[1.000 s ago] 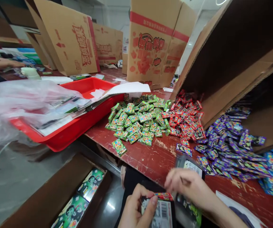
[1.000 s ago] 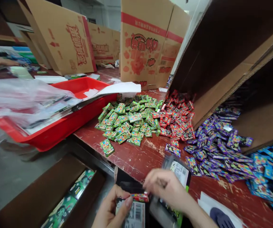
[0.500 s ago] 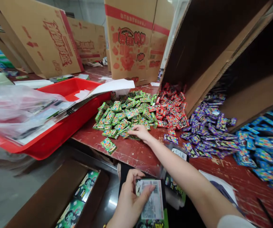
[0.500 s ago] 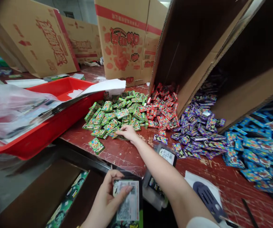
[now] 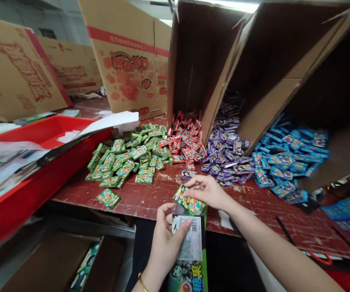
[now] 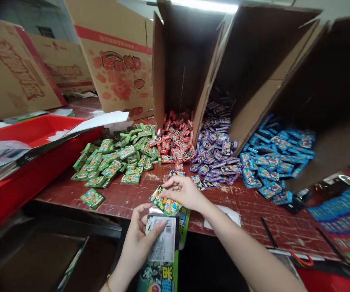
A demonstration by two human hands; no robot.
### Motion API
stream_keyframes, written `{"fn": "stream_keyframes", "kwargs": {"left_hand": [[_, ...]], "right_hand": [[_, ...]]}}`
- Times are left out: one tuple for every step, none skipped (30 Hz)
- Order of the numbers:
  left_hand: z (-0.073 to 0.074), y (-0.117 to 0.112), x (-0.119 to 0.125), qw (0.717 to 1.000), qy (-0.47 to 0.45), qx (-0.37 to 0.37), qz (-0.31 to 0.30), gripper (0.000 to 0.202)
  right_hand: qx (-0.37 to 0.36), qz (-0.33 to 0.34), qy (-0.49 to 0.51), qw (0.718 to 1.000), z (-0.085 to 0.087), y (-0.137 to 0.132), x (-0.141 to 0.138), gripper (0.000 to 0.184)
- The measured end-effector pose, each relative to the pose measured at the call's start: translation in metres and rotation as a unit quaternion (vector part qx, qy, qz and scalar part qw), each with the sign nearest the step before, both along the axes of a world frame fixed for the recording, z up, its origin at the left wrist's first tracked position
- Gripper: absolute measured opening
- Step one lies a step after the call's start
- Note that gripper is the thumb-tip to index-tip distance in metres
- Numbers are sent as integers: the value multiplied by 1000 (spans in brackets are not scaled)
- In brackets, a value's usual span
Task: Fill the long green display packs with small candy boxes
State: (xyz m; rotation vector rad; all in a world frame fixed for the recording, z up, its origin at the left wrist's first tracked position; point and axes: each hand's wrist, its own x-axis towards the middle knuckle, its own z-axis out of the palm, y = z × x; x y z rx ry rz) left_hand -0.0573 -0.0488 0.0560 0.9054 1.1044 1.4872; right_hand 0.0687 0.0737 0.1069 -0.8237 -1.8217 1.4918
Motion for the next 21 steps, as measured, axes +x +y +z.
{"fn": "stream_keyframes", "kwargs": {"left_hand": [[2, -2, 4, 1000, 0, 1, -3, 43], [4, -3, 7, 1000, 0, 1, -8, 43], [6, -5, 10, 1000, 0, 0, -14, 44], [7, -7, 13, 1000, 2, 1, -18, 44], [9, -9, 16, 1000, 4, 3, -19, 45], [10, -10, 18, 1000, 7, 5, -18, 45], [12, -11, 21, 1000, 10, 8, -16, 46], [13, -12, 24, 1000, 11, 12, -15, 46], [14, -12, 27, 1000, 11, 17, -13, 46], [15, -12, 30, 1000, 11, 21, -13, 46], [16, -12, 32, 1000, 12, 25, -13, 45], [16, -11, 34, 999, 12, 28, -11, 45], [16, -11, 35, 999, 13, 30, -9, 45], [16, -10, 36, 999, 14, 31, -6, 45], [15, -10, 35, 999, 15, 31, 0, 46], [14, -11, 34, 999, 18, 33, 9, 46], [13, -11, 33, 999, 21, 35, 18, 46], [11, -12, 31, 999, 26, 39, 24, 45], [9, -13, 28, 998, 33, 42, 27, 45], [7, -15, 26, 998, 41, 45, 27, 45], [4, -17, 23, 997, 52, 49, 24, 44]], "right_hand": [[9, 8, -8, 1000, -2, -5, 5, 26], [22, 14, -13, 1000, -3, -9, 11, 25], [38, 17, -13, 999, -4, -14, 16, 23], [53, 15, -6, 998, -4, -18, 21, 22], [66, 10, 3, 998, -3, -21, 25, 20], [77, 4, 11, 997, -1, -23, 28, 19], [88, -1, 18, 996, 1, -25, 31, 17], [99, -2, 22, 995, 4, -27, 32, 16], [110, -2, 23, 994, 7, -28, 33, 15], [123, -1, 21, 992, 10, -28, 34, 15], [135, 4, 15, 991, 13, -29, 35, 15], [145, 12, 10, 989, 15, -30, 35, 15], [153, 24, 3, 988, 15, -31, 36, 15], [159, 35, -5, 987, 14, -33, 38, 14], [161, 40, -8, 986, 11, -35, 39, 14], [158, 35, -7, 987, 7, -38, 41, 15], [148, 20, 1, 989, 1, -43, 43, 16], [133, -1, 15, 991, -5, -48, 45, 18], [114, -20, 31, 993, -12, -53, 46, 19], [95, -36, 46, 994, -19, -59, 47, 19], [80, -47, 56, 994, -26, -65, 47, 19]]}}
